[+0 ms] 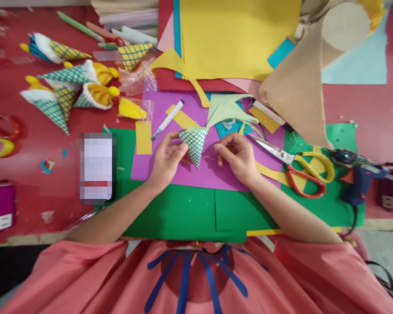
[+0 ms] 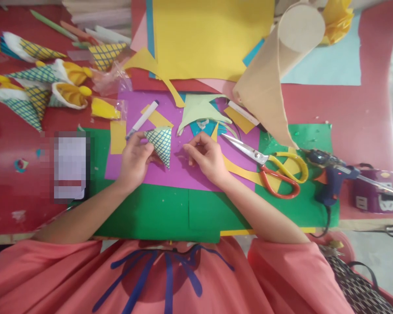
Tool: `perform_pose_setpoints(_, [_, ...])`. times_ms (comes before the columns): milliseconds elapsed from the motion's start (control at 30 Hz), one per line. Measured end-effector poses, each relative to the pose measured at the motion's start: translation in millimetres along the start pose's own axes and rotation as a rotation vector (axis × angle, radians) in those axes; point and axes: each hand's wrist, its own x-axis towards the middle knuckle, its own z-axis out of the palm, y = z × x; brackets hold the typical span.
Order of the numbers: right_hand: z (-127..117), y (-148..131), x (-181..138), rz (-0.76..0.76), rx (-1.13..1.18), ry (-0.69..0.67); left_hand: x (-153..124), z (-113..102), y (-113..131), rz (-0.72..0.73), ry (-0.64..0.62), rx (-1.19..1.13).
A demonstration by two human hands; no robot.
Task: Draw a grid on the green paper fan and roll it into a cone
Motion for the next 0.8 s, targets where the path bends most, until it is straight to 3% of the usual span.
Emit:
perform_pose_setpoints(367, [1.6,-5.2,-2.7,0.058,-0.010,-0.077,-3.6,2.0,3.4,0.081,-0.083,0.122])
perform_pose_setpoints(467, [0.3,-5.0,-4.7,0.003,-0.029,-0.041,-3.9,0.5,1.3,0.168,-0.065,0.202])
perform_pose_setpoints(633, [1.3,-2.4,-4.9,-0.043,-0.061,-0.139,-4.0,-1.6,4.0,0.353,-0.046,0.451])
perform_pose_setpoints(800, [-1.5,-2.2,0.0,-0.009,0.047,-0.061,-3.0,-1.9,8.2,0.397,0.040,0.342])
